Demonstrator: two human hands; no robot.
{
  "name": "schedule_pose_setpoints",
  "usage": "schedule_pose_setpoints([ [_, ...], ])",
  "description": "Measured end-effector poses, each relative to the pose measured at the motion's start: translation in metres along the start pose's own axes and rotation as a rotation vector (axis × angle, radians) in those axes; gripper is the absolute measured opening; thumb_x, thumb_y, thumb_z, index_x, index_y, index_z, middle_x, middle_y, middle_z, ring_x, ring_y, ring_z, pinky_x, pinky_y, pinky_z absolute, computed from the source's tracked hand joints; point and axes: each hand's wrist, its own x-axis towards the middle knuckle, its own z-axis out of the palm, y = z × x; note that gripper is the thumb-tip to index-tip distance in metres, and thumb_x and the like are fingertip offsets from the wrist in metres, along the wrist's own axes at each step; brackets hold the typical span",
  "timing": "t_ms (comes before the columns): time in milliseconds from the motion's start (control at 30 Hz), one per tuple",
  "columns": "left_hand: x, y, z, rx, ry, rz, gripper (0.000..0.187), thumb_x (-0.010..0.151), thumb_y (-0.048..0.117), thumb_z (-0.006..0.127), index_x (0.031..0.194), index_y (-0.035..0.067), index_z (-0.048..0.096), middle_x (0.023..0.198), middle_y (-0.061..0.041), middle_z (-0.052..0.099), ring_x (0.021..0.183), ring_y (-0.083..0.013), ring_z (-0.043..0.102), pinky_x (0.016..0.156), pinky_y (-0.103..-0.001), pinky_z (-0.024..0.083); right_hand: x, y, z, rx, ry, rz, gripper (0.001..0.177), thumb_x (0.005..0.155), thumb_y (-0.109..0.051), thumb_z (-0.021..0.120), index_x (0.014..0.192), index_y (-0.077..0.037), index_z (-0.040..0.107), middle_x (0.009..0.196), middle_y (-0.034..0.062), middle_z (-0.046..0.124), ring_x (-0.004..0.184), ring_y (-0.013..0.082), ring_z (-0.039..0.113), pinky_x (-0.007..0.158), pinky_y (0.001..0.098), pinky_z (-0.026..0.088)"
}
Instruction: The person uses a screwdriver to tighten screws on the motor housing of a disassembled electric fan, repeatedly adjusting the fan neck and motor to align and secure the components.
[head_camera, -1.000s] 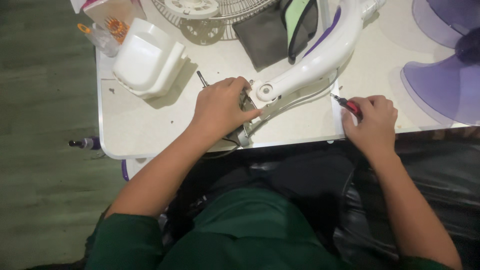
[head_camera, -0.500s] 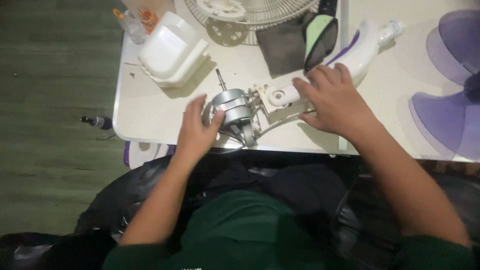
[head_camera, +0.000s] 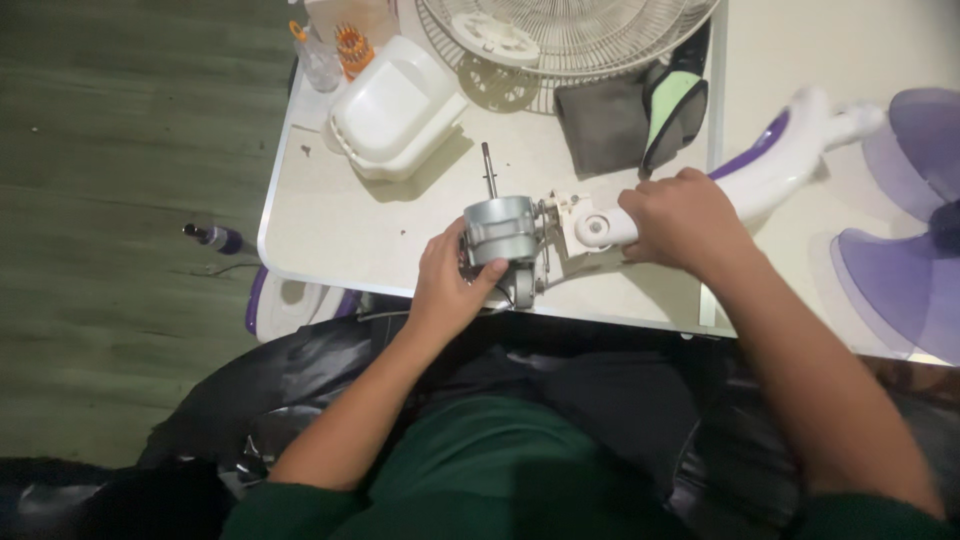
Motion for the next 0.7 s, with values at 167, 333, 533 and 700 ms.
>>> schedule_pose_setpoints([
  [167,0.001,-0.006,-0.003,-0.447,-0.012,0.078,0.095,0.091,0.056,0.074,0.152,-0.005,0.034,0.138,-0.027,0.058,0.128,-0.0334,0.060,0.108,-0.041,0.049,-0.025,-0.016,-0.013,-0.065,0.347,0.017,0.028,0.060,-0.022,0.085,0.079,-0.011,0.066,0.077,0.0048,0.068,0.080,0.0248,0.070,0.080,0.0396,0.051],
  [333,0.014,0.002,-0.024,-0.491,0.091,0.338,0.079,0.092,0.054,0.075,0.146,0.005,0.043,0.162,-0.030,0.047,0.144,-0.0328,0.061,0.119,-0.040,0.054,-0.031,-0.035,-0.031,-0.134,0.510,0.015,0.021,0.070,-0.017,0.083,0.079,-0.011,0.065,0.077,0.0033,0.067,0.081,0.0225,0.070,0.081,0.0374,0.051],
  [533,0.030,0.013,-0.057,-0.522,0.045,0.624,0.110,0.074,0.054,0.091,0.156,0.015,0.028,0.165,-0.030,0.032,0.152,-0.0368,0.043,0.127,-0.047,0.042,-0.035,-0.043,-0.055,0.034,0.601,0.040,0.030,0.068,-0.025,0.087,0.088,-0.009,0.072,0.083,0.0058,0.072,0.080,0.0259,0.069,0.079,0.0396,0.050],
  [700,0.054,0.011,-0.072,-0.585,0.011,0.818,0.124,0.066,0.044,0.094,0.166,0.025,0.022,0.168,-0.025,0.035,0.153,-0.0349,0.042,0.128,-0.048,0.040,-0.037,-0.054,-0.064,0.209,0.629,0.032,0.032,0.066,-0.024,0.088,0.089,-0.011,0.072,0.085,0.0048,0.071,0.083,0.0261,0.069,0.081,0.0401,0.050],
])
